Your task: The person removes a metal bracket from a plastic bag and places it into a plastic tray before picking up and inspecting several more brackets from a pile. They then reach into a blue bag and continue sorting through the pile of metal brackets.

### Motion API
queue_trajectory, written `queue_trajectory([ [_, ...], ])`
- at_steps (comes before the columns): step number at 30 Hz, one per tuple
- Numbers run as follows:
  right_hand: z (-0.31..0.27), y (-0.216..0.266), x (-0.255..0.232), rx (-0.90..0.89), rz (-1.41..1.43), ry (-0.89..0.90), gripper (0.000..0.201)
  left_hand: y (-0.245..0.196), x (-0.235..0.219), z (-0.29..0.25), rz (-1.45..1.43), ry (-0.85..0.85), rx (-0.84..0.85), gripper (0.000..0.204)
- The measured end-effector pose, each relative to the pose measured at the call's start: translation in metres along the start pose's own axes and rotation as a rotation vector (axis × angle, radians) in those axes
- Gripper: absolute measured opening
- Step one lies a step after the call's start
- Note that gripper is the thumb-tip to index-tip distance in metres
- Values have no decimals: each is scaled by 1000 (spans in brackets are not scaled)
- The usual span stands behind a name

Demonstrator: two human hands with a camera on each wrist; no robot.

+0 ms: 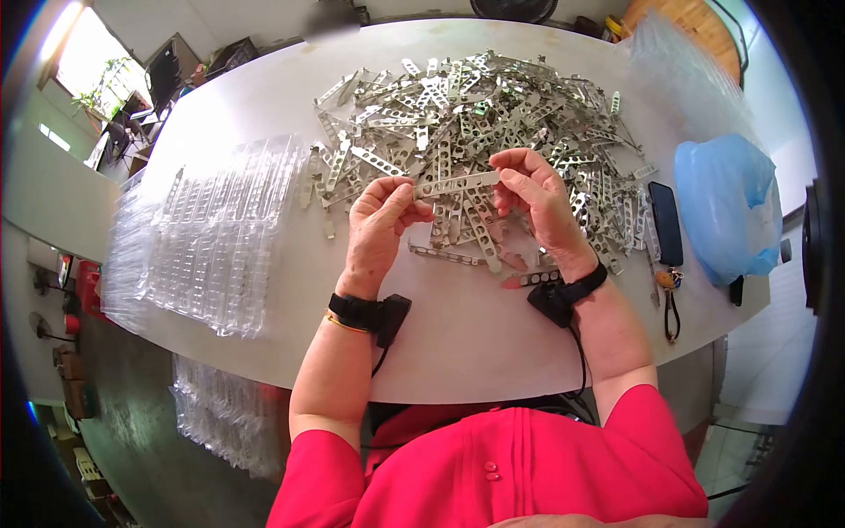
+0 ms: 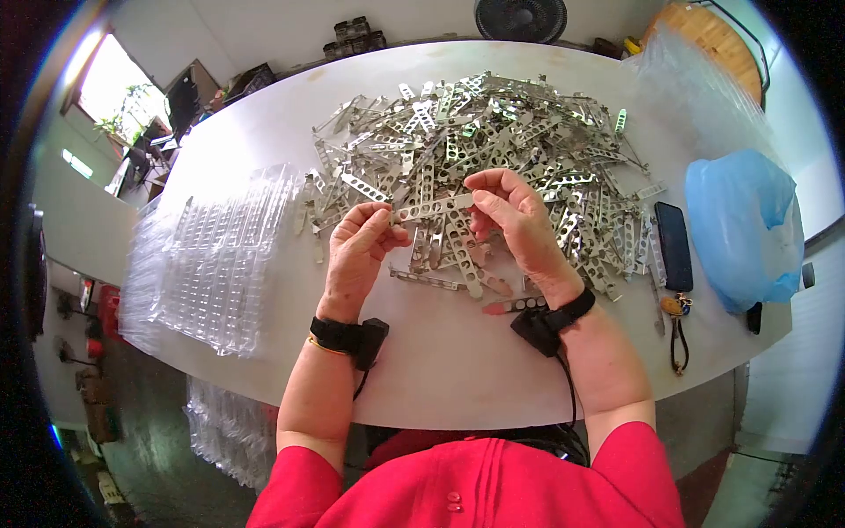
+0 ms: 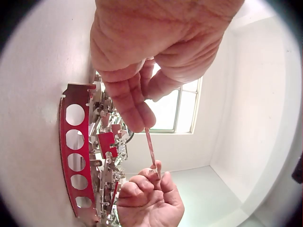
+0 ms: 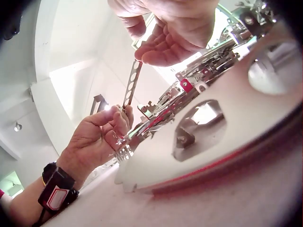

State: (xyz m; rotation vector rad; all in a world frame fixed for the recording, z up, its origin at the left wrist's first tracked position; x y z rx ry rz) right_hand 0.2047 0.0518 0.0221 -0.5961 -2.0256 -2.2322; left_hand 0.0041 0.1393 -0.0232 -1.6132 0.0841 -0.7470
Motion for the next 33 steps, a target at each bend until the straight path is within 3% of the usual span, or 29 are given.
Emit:
queue_trajectory([
  [8, -2, 3, 4, -11, -16, 27, 26, 2, -2, 1, -3, 10, 1, 14],
  [17, 0, -2, 5, -16, -23, 40, 14, -2, 1, -1, 21, 18, 12, 19],
  [25, 2, 5, 7, -192, -69, 20, 12, -2, 2, -1, -9, 62, -9, 20],
  [33, 0, 5, 4, -162, -58, 33, 15, -2, 2, 1, 26, 40, 22, 16],
])
Point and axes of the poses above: each hand's wrist, its own z-axis towards the middle knuckle, its own x-axis out of the palm, y = z × x, the point moved 8 cm from there along z, towards the middle knuckle, and after that the axes turned 8 degrees about z, right-handed, at the moved point
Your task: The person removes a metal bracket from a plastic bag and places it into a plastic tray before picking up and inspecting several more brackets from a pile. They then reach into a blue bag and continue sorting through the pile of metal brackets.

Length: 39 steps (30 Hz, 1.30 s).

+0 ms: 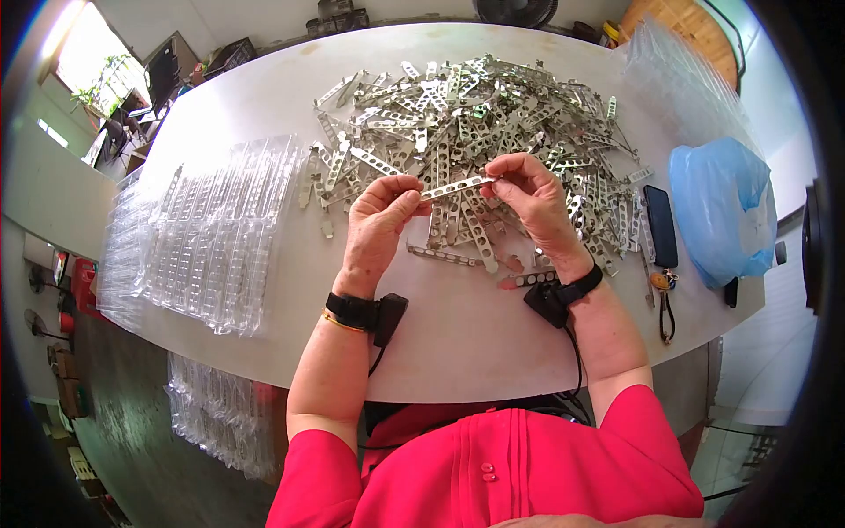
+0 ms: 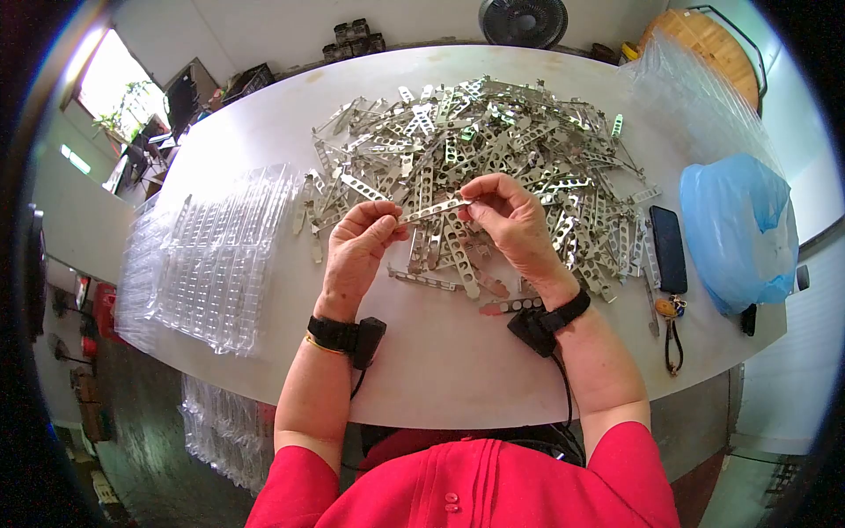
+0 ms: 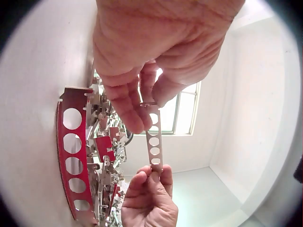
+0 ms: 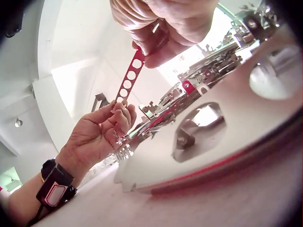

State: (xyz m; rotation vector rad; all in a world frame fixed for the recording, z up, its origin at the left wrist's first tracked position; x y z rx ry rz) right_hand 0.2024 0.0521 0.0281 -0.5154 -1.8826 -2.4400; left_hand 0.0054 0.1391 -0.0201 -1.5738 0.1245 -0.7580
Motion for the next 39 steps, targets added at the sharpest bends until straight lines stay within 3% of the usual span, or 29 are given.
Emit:
queue_trajectory([
  [7, -1, 5, 7, 13, 30, 29, 31, 0, 1, 0, 105, -16, -16, 20],
  [19, -2, 3, 10, 37, 16, 38, 35, 1, 6, 0, 128, 43, 20, 21],
  [39, -2, 2, 10, 38, -41, 27, 22, -5, 8, -3, 122, 47, 10, 17],
])
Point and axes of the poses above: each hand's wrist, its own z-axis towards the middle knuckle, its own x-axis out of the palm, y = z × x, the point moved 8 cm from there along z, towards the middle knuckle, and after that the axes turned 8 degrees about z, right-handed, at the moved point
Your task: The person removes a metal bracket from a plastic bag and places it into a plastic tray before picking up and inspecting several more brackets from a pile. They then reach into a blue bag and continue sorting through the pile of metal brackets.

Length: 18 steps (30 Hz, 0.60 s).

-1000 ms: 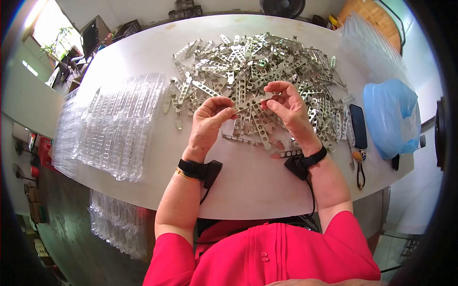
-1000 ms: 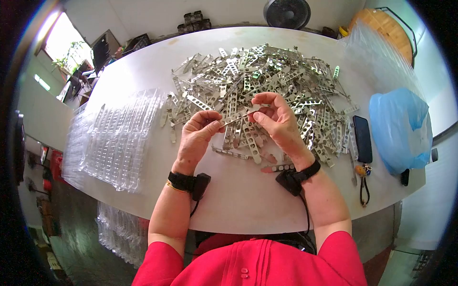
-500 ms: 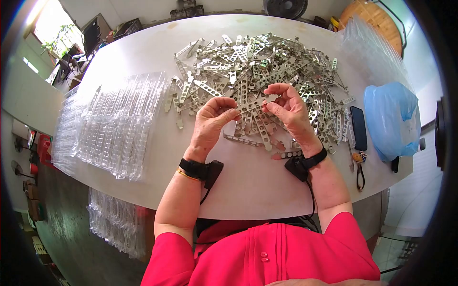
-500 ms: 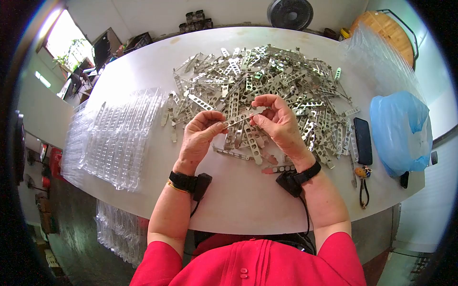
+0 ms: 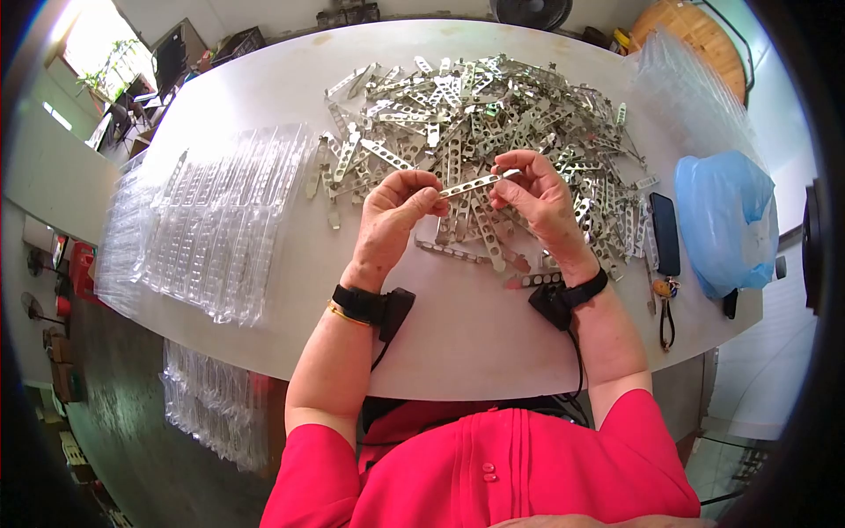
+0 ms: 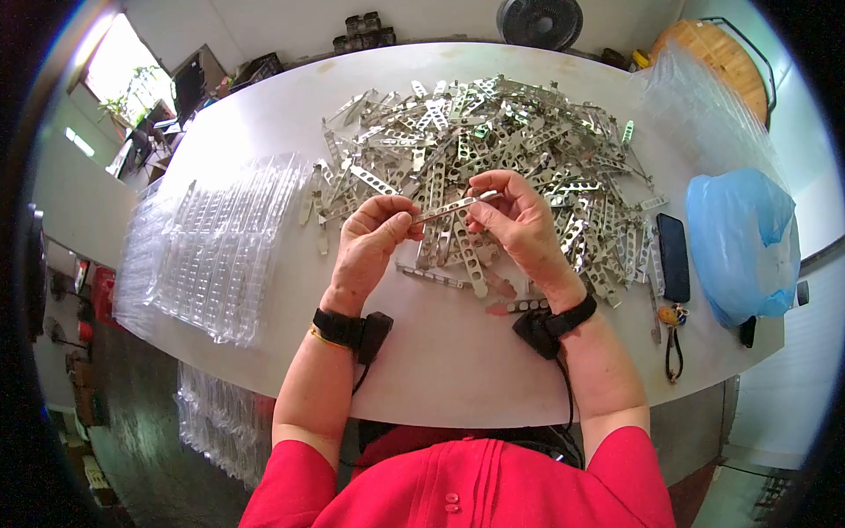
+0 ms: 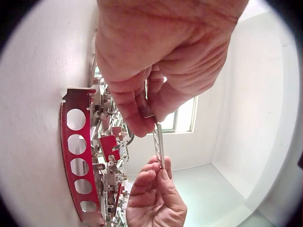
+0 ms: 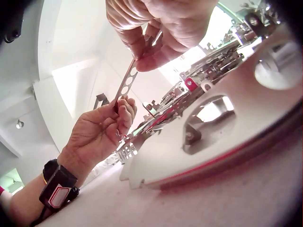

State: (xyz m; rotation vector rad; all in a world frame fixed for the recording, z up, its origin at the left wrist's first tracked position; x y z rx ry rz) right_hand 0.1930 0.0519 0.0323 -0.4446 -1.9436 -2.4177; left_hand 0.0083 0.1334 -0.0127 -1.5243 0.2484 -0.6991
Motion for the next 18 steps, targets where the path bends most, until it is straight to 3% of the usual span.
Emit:
queue_trajectory([
  [8, 0, -6, -6, 78, -26, -13, 10, -1, -3, -2, -27, -9, -39, 20],
  [13, -3, 4, -3, 176, 52, 6, 12, -2, -17, 0, 39, -124, -41, 17],
  [15, -8, 1, 11, 289, -24, 194, 14, 1, -20, 0, 36, -127, -35, 16],
  [16, -8, 2, 12, 290, -23, 193, 14, 2, -21, 1, 33, -131, -29, 16],
  [18, -23, -13, 31, 504, -110, 446, 15, 2, -19, 0, 29, -125, -40, 15],
])
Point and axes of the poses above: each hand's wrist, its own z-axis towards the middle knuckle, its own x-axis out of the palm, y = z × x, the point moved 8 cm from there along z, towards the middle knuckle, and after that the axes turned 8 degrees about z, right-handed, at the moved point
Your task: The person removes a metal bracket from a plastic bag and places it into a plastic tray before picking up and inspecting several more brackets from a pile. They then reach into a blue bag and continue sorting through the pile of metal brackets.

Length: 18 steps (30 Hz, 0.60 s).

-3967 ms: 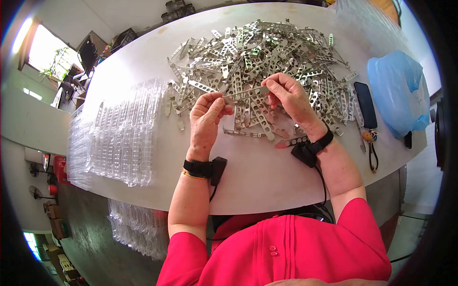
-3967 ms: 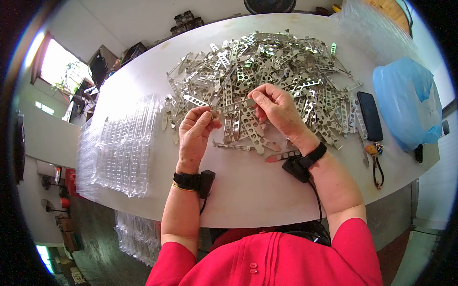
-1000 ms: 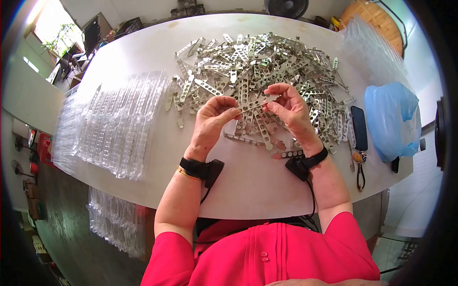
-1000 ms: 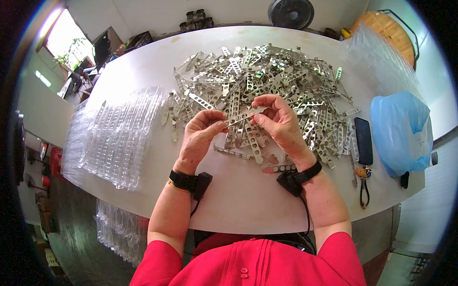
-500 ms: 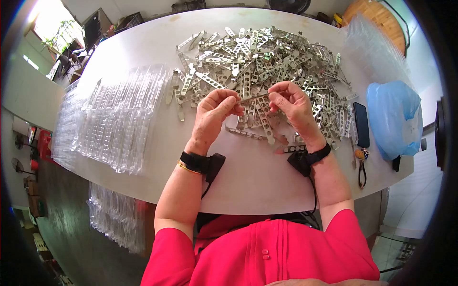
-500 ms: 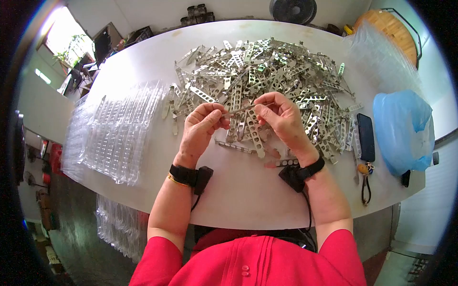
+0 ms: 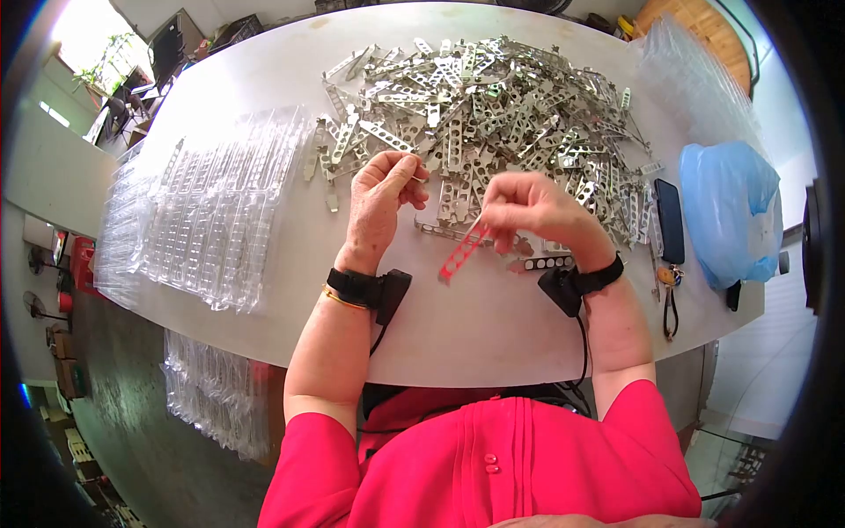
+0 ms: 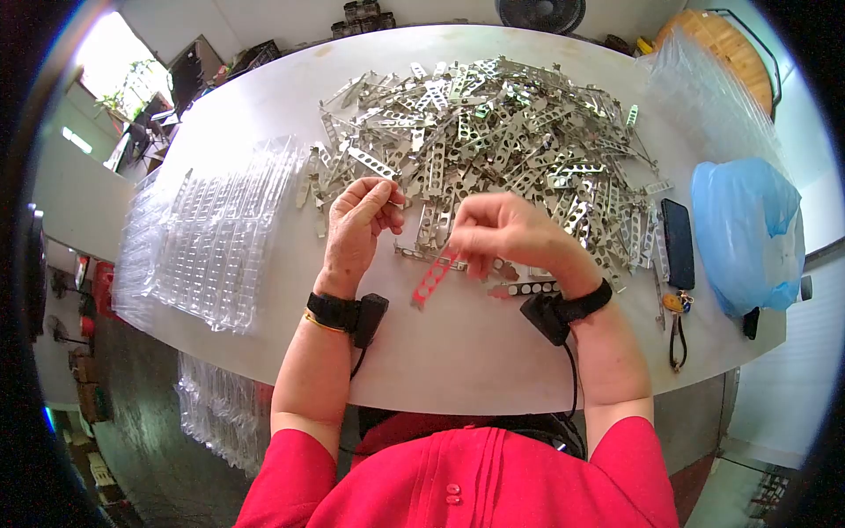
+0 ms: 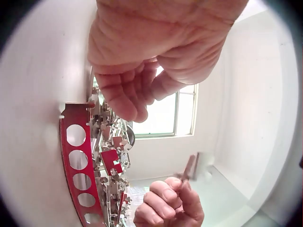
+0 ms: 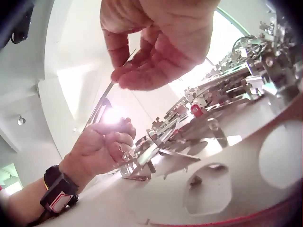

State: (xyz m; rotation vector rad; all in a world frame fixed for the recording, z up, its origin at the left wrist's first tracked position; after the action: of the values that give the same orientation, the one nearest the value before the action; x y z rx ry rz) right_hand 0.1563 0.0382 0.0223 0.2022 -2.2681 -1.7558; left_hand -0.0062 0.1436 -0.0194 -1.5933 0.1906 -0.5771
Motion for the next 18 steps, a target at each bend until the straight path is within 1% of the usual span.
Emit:
queue_trajectory([
  [1, -2, -8, 7, 78, -28, 52, 15, 0, 1, 0, -5, 6, -9, 15],
  [2, -3, -5, 13, 78, -27, 52, 15, -1, 2, -1, -4, 6, -10, 15],
  [4, -8, -9, 30, 228, -174, 111, 14, 0, 1, -1, -3, -4, -25, 14],
  [6, -6, -17, 34, 194, -135, 145, 17, 2, 1, -1, -1, 5, -31, 14],
  [9, -8, -18, 37, 241, -286, 161, 24, 4, 1, 0, 1, 17, -39, 14],
  [10, -9, -15, 38, 241, -286, 161, 24, 4, 2, 0, 0, 21, -44, 14],
  [12, -13, -13, 38, 296, -502, 200, 29, 4, 3, -1, 0, 24, -45, 14],
  [13, -14, -10, 40, 297, -500, 200, 29, 4, 4, -1, 0, 26, -47, 14],
  [15, -18, -13, 39, 404, -651, 190, 33, 5, 4, -1, 7, 30, -50, 14],
  [16, -18, -11, 42, 405, -650, 191, 33, 5, 4, -1, 14, 35, -51, 14],
  [18, -19, -11, 42, 471, -756, 193, 33, 5, 4, -1, 15, 35, -50, 14],
])
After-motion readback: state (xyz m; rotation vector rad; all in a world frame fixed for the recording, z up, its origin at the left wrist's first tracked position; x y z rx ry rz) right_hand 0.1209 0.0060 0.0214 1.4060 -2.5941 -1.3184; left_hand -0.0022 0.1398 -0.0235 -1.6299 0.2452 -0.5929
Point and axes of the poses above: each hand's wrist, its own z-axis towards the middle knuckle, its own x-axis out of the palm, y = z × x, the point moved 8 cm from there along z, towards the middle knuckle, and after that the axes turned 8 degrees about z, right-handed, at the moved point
